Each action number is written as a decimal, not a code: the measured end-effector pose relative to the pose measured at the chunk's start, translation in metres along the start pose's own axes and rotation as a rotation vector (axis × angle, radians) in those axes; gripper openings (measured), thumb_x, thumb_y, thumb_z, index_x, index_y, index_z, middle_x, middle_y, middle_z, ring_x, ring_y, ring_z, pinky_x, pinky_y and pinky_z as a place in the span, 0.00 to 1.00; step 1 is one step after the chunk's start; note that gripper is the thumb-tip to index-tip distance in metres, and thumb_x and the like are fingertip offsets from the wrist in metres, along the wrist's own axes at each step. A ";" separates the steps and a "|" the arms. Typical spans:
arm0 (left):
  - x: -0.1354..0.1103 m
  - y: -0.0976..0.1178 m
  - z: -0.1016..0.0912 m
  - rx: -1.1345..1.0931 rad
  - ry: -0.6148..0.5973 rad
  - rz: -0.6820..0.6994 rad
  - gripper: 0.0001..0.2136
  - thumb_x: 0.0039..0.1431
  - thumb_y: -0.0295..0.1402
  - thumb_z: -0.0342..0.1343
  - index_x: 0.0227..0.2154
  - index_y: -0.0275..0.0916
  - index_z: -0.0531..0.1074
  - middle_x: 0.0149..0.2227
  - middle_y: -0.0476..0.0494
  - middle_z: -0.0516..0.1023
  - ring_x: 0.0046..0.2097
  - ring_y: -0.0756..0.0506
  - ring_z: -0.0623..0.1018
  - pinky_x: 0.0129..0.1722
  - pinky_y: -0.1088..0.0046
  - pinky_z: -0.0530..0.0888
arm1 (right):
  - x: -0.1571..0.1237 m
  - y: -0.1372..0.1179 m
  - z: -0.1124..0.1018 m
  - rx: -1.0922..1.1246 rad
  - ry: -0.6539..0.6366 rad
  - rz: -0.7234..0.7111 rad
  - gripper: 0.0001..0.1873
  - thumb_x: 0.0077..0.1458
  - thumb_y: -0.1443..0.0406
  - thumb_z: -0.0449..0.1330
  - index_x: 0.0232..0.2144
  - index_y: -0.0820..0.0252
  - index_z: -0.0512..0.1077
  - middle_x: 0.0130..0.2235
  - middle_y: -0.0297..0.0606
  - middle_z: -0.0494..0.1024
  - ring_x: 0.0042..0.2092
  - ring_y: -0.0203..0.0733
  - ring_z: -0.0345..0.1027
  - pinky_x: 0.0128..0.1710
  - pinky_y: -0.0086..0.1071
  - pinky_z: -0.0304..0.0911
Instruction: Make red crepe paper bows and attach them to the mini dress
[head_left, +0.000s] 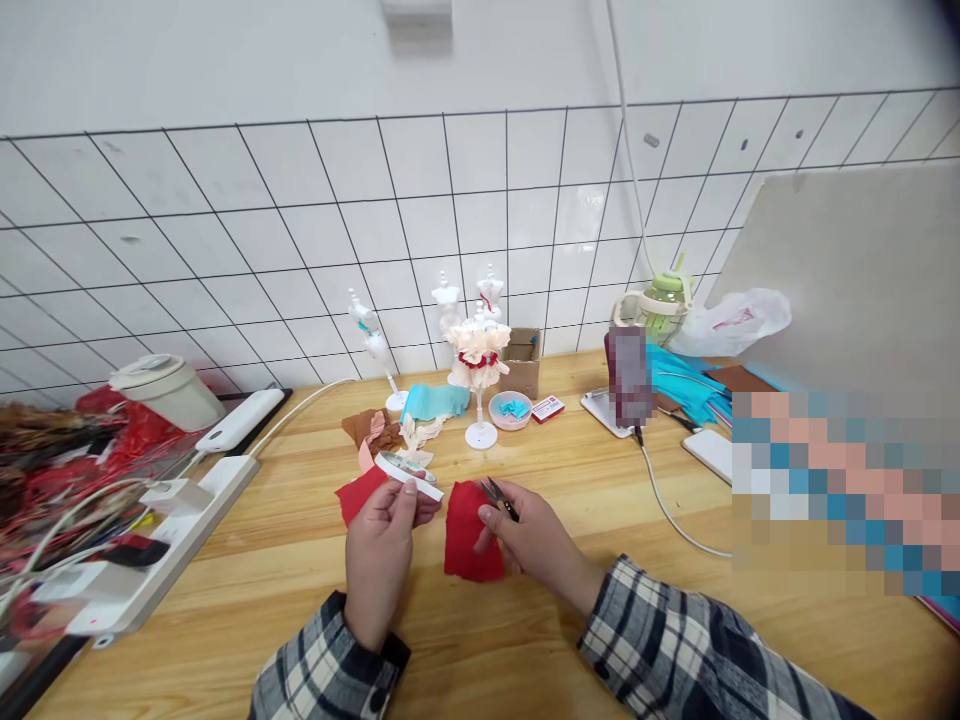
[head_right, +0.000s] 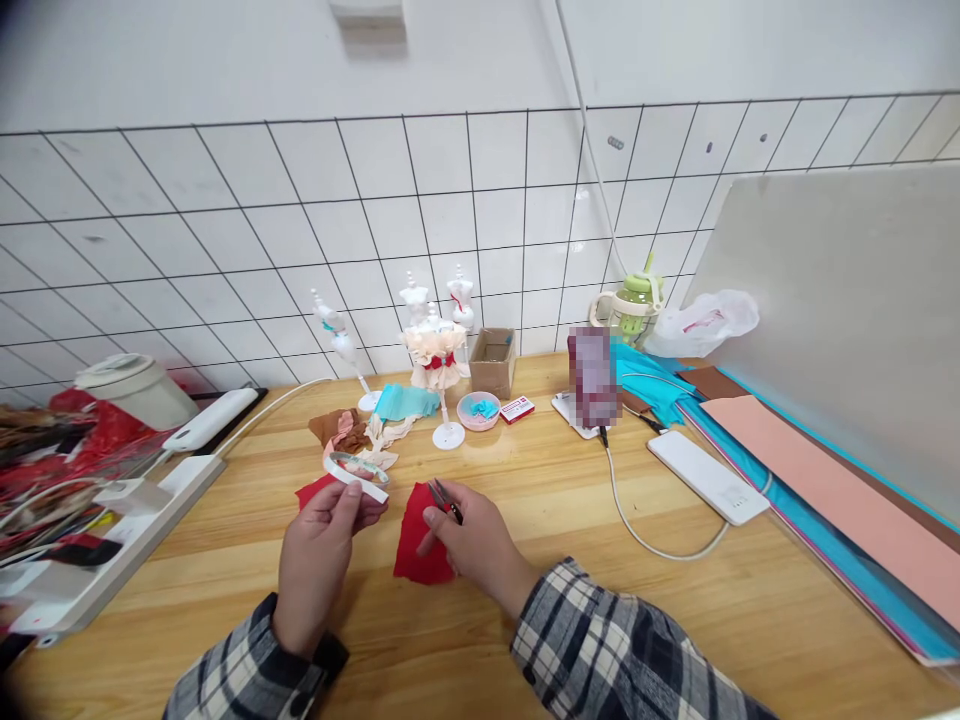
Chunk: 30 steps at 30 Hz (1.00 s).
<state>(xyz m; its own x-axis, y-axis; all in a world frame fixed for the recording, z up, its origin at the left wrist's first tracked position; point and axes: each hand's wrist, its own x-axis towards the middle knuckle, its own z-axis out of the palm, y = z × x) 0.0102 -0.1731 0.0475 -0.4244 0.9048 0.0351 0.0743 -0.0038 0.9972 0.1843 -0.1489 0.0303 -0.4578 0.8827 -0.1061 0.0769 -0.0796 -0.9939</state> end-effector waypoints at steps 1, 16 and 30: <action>0.001 0.000 -0.001 -0.041 -0.007 -0.008 0.16 0.52 0.46 0.57 0.32 0.36 0.73 0.28 0.45 0.80 0.31 0.46 0.79 0.34 0.71 0.76 | -0.001 0.000 0.000 -0.049 0.005 -0.052 0.19 0.57 0.56 0.53 0.48 0.59 0.67 0.24 0.31 0.73 0.20 0.33 0.58 0.22 0.28 0.55; -0.008 0.003 0.004 -0.109 -0.110 -0.030 0.15 0.48 0.40 0.62 0.35 0.35 0.73 0.26 0.47 0.78 0.30 0.48 0.77 0.34 0.72 0.74 | -0.009 -0.001 -0.001 -0.377 -0.017 -0.246 0.24 0.65 0.52 0.38 0.33 0.56 0.68 0.22 0.31 0.68 0.25 0.35 0.60 0.28 0.29 0.55; -0.008 -0.001 0.007 -0.164 -0.231 -0.091 0.11 0.48 0.37 0.62 0.31 0.35 0.73 0.27 0.48 0.78 0.28 0.50 0.75 0.31 0.75 0.73 | -0.008 0.002 -0.002 -0.427 -0.082 -0.260 0.24 0.66 0.53 0.37 0.31 0.56 0.67 0.22 0.30 0.66 0.26 0.35 0.59 0.28 0.28 0.52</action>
<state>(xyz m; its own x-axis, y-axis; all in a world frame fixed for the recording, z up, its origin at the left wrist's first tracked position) 0.0199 -0.1773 0.0456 -0.2045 0.9775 -0.0520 -0.1092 0.0300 0.9936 0.1896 -0.1553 0.0293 -0.5766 0.8076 0.1242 0.2986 0.3497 -0.8880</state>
